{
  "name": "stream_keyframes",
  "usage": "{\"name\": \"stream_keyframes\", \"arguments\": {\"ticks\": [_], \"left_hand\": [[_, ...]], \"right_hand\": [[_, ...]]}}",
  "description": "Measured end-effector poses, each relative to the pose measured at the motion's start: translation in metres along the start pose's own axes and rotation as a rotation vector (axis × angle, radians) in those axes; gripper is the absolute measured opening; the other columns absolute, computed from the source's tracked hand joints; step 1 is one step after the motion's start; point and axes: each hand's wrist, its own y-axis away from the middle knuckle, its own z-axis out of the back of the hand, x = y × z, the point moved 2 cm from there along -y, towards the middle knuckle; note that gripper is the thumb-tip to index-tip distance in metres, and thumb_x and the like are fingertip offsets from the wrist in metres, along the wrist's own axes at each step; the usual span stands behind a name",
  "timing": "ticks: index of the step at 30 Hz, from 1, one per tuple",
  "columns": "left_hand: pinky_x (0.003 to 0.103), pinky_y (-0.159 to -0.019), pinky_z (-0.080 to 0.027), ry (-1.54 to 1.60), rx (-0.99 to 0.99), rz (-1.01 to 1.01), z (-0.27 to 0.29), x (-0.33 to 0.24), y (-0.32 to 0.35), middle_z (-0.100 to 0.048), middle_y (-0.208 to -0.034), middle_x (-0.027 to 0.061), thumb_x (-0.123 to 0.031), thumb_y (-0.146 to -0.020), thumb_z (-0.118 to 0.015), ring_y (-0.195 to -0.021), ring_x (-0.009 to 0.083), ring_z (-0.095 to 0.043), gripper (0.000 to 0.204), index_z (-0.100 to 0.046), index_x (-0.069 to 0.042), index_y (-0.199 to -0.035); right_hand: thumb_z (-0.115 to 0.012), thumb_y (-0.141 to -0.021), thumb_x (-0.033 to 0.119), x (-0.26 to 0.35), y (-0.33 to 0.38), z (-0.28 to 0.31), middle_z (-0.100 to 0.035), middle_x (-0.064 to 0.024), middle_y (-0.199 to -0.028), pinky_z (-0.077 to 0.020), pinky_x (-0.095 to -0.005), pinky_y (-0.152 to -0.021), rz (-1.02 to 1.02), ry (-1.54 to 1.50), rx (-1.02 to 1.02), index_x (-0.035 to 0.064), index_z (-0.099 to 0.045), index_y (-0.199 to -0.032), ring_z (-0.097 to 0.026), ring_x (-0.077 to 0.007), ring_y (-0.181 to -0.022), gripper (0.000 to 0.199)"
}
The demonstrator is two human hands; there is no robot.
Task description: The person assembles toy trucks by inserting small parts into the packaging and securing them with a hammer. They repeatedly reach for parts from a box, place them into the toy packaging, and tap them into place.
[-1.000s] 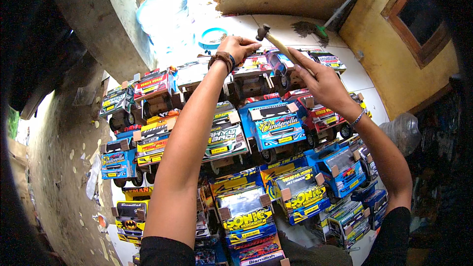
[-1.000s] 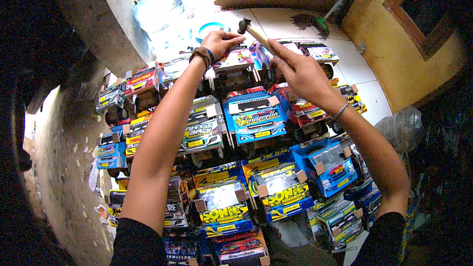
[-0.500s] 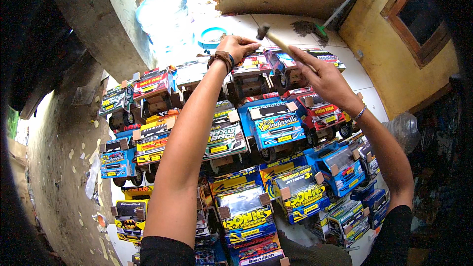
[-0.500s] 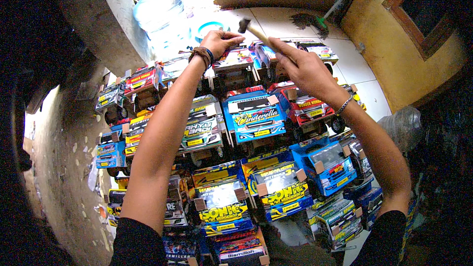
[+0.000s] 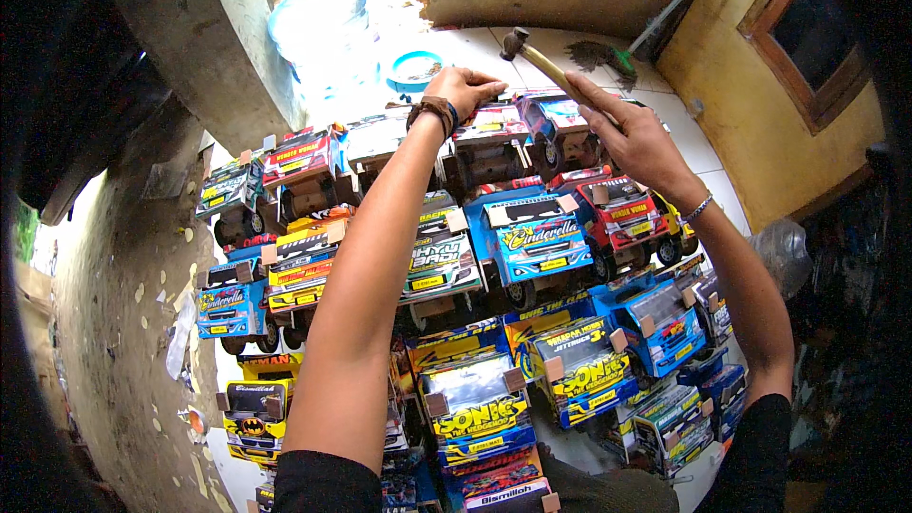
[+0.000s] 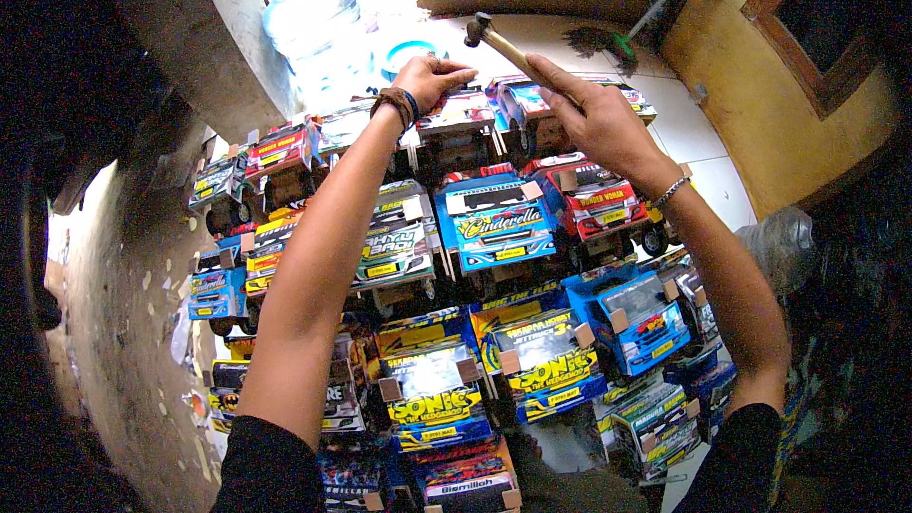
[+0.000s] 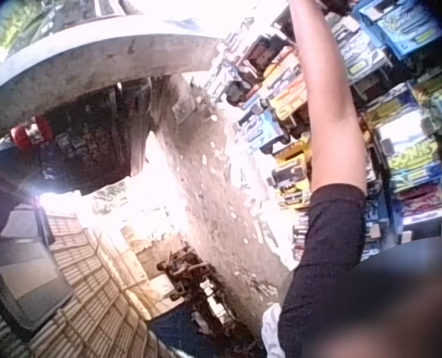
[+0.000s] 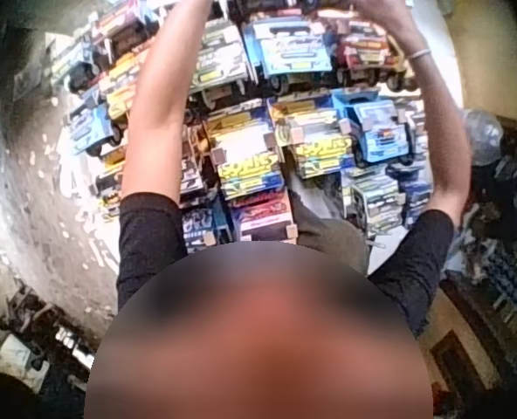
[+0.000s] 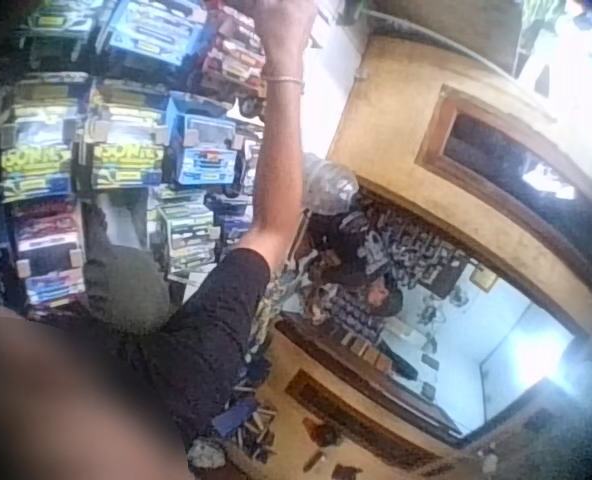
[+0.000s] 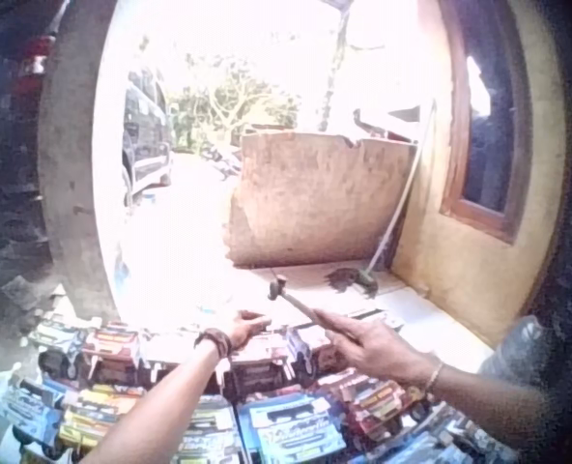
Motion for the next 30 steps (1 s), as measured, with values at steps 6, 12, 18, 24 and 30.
{"name": "stream_keyframes", "arguments": {"ticks": [6, 12, 18, 24, 30], "left_hand": [[0.025, -0.055, -0.046, 0.066, 0.056, 0.114, 0.001, 0.000, 0.001, -0.068, -0.074, 0.0007, -0.028, -0.087, -0.071, -0.060, 0.0066, -0.057, 0.025, -0.074, -0.009, -0.102], [0.028, -0.062, -0.051, 0.103, 0.061, 0.121, -0.003, 0.014, -0.010, -0.071, -0.078, 0.0032, -0.035, -0.084, -0.072, -0.064, 0.0099, -0.063, 0.028, -0.075, -0.013, -0.103], [0.024, -0.056, -0.046, 0.103, 0.034, 0.071, -0.002, 0.018, -0.017, -0.068, -0.077, 0.0002, -0.029, -0.085, -0.074, -0.061, 0.0059, -0.056, 0.031, -0.071, -0.004, -0.104], [0.023, -0.055, -0.045, 0.116, 0.031, 0.061, 0.001, 0.010, -0.009, -0.067, -0.078, 0.0017, -0.026, -0.087, -0.071, -0.061, 0.0069, -0.057, 0.029, -0.070, -0.004, -0.106], [0.027, -0.068, -0.050, 0.093, 0.015, 0.149, 0.001, 0.010, -0.009, -0.071, -0.081, 0.0052, -0.040, -0.082, -0.071, -0.069, 0.0107, -0.063, 0.036, -0.074, -0.009, -0.100]], "right_hand": [[-0.055, -0.096, 0.020, -0.007, 0.000, -0.007, -0.070, -0.0134, -0.104, -0.0520, -0.0325, -0.081, 0.048, 0.044, 0.019, 0.0181, -0.048, -0.140, -0.067, -0.0168, -0.093, 0.044], [-0.054, -0.096, 0.016, -0.013, -0.004, -0.002, -0.065, -0.0141, -0.121, -0.0502, -0.0318, -0.086, 0.106, 0.095, 0.097, 0.0156, -0.050, -0.138, -0.066, -0.0212, -0.102, 0.042], [-0.053, -0.096, 0.016, -0.010, -0.003, -0.002, -0.066, -0.0128, -0.119, -0.0504, -0.0322, -0.088, 0.052, 0.104, 0.188, 0.0160, -0.051, -0.137, -0.066, -0.0217, -0.101, 0.041], [-0.054, -0.096, 0.017, -0.013, -0.001, -0.004, -0.070, -0.0130, -0.108, -0.0529, -0.0334, -0.080, 0.053, 0.109, 0.190, 0.0179, -0.051, -0.137, -0.069, -0.0203, -0.088, 0.042], [-0.056, -0.096, 0.019, -0.014, 0.001, -0.004, -0.071, -0.0144, -0.098, -0.0518, -0.0334, -0.071, 0.058, 0.179, 0.214, 0.0178, -0.053, -0.136, -0.067, -0.0191, -0.076, 0.040]]}}
